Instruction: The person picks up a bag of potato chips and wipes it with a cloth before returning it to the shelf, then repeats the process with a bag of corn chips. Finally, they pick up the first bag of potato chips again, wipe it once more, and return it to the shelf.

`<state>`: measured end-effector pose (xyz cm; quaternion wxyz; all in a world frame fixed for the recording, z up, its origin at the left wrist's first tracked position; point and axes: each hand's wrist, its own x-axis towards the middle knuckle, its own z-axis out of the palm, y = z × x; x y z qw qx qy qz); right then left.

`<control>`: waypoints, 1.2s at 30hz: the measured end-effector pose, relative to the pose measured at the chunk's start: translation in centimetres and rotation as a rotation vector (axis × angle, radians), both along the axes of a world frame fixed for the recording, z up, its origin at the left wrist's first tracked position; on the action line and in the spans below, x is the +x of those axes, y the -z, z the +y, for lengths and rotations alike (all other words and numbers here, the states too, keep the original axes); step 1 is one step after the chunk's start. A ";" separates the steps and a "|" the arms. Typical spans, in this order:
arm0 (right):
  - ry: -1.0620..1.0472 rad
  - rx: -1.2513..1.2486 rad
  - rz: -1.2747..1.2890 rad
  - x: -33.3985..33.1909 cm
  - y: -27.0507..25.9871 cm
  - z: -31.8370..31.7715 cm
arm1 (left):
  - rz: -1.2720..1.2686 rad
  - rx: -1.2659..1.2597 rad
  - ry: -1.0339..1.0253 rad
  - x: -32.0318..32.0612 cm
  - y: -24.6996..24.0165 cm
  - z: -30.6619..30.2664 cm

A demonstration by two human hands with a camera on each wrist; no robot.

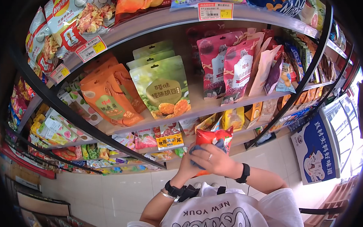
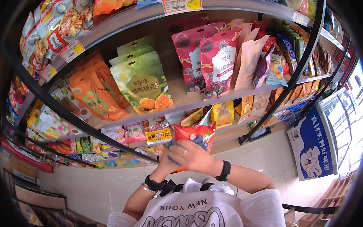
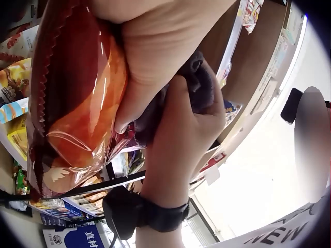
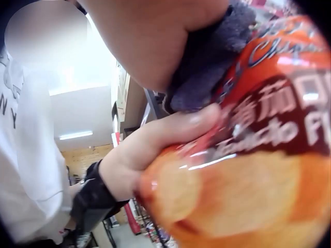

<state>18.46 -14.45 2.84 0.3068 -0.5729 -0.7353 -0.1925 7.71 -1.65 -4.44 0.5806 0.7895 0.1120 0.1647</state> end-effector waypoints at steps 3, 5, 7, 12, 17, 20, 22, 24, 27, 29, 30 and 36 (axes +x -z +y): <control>0.225 0.096 0.240 2.7 -0.5 0.1 | -0.010 -0.174 -0.002 -0.1 0.1 -0.2; 0.253 0.114 0.297 2.3 -0.8 -0.1 | 0.030 -0.275 0.007 0.0 -0.6 -0.2; 0.090 0.058 0.135 0.1 1.1 -0.5 | -0.067 -0.342 0.032 0.0 0.0 0.2; 0.231 0.117 0.282 2.4 -0.5 -0.7 | -0.073 -0.410 0.015 0.6 -0.7 0.2; 0.300 0.199 0.343 1.2 0.4 -0.3 | -0.109 -0.294 -0.002 1.2 -0.1 0.7; 0.206 0.130 0.262 1.8 1.2 -0.9 | -0.115 -0.363 -0.008 1.0 -0.1 0.8; 0.343 0.219 0.305 3.8 0.3 -0.8 | -0.092 -0.453 -0.017 0.5 -1.5 0.8; 0.489 0.276 0.408 5.3 0.2 -0.5 | -0.096 -0.520 -0.026 0.7 -2.7 0.8; 0.200 0.167 0.323 2.4 0.6 -0.7 | -0.111 -0.563 -0.045 1.0 -2.7 0.9; 0.107 0.081 0.048 0.8 1.4 -1.3 | -0.117 -0.558 -0.068 1.1 -1.8 1.4; 0.151 0.129 0.085 1.5 1.3 -1.4 | -0.110 -0.567 -0.039 1.1 -2.1 1.5; 0.330 0.220 0.269 4.0 -0.4 -1.8 | -0.070 -0.686 0.054 0.3 -2.9 1.1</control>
